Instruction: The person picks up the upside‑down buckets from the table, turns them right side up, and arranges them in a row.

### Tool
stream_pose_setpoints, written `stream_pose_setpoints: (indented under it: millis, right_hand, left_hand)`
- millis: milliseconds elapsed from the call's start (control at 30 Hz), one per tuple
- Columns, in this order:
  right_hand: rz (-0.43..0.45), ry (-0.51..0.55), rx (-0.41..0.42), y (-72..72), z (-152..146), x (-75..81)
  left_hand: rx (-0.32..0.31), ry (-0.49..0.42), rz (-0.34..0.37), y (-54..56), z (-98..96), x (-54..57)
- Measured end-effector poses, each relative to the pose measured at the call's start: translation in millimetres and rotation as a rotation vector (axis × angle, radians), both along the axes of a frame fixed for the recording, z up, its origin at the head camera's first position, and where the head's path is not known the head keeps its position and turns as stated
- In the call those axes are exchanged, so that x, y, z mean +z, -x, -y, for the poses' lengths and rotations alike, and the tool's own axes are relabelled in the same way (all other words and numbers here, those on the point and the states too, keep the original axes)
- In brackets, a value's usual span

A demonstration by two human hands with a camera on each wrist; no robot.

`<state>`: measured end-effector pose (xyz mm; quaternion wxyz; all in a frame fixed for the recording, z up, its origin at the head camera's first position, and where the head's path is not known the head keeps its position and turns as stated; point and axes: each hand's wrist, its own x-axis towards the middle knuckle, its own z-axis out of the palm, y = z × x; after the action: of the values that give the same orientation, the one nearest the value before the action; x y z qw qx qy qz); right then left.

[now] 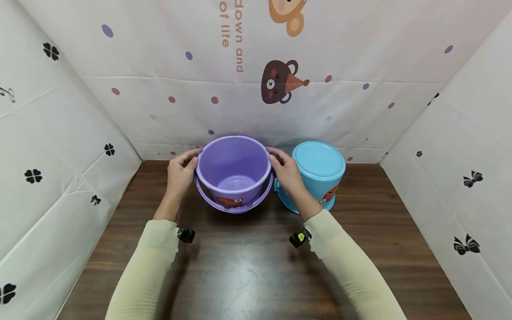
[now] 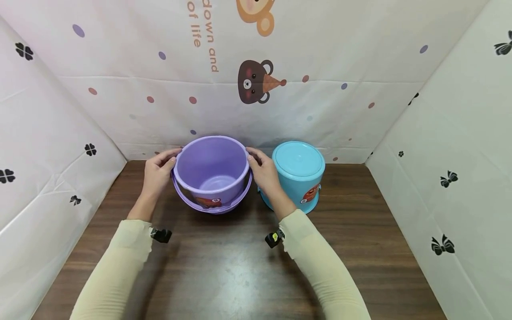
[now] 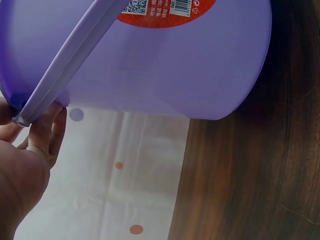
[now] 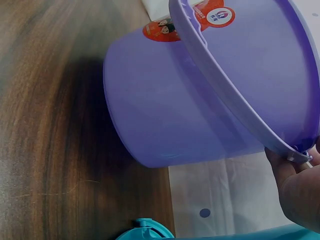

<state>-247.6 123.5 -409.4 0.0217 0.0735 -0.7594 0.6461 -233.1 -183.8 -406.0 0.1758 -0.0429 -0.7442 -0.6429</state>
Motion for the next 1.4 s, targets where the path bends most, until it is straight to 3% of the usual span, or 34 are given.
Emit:
stream_pose_setpoints:
  millis: [200,600,1033,1267,1400]
  right_hand:
    - [0.004,0.014,-0.002,1.0,0,-4.3]
    - [0.047,0.003,-0.037,-3.2,1,-8.8]
    - [0.028,-0.020,-0.070,-5.6,2,-16.5]
    - [-0.009,-0.046,-0.022,-13.2,-3,-20.3]
    - [-0.081,-0.092,0.034,-21.0,-7,-21.6]
  left_hand:
    - [0.010,0.013,0.009,-16.1,-8.2,15.1]
    - [0.013,0.019,0.017,-20.1,-9.3,6.5]
    - [0.037,0.100,0.016,-28.2,-9.8,9.1]
    - [0.010,0.214,-0.009,-19.9,-1.4,-10.1]
    - [0.004,0.292,-0.059,-23.7,1.4,-13.2]
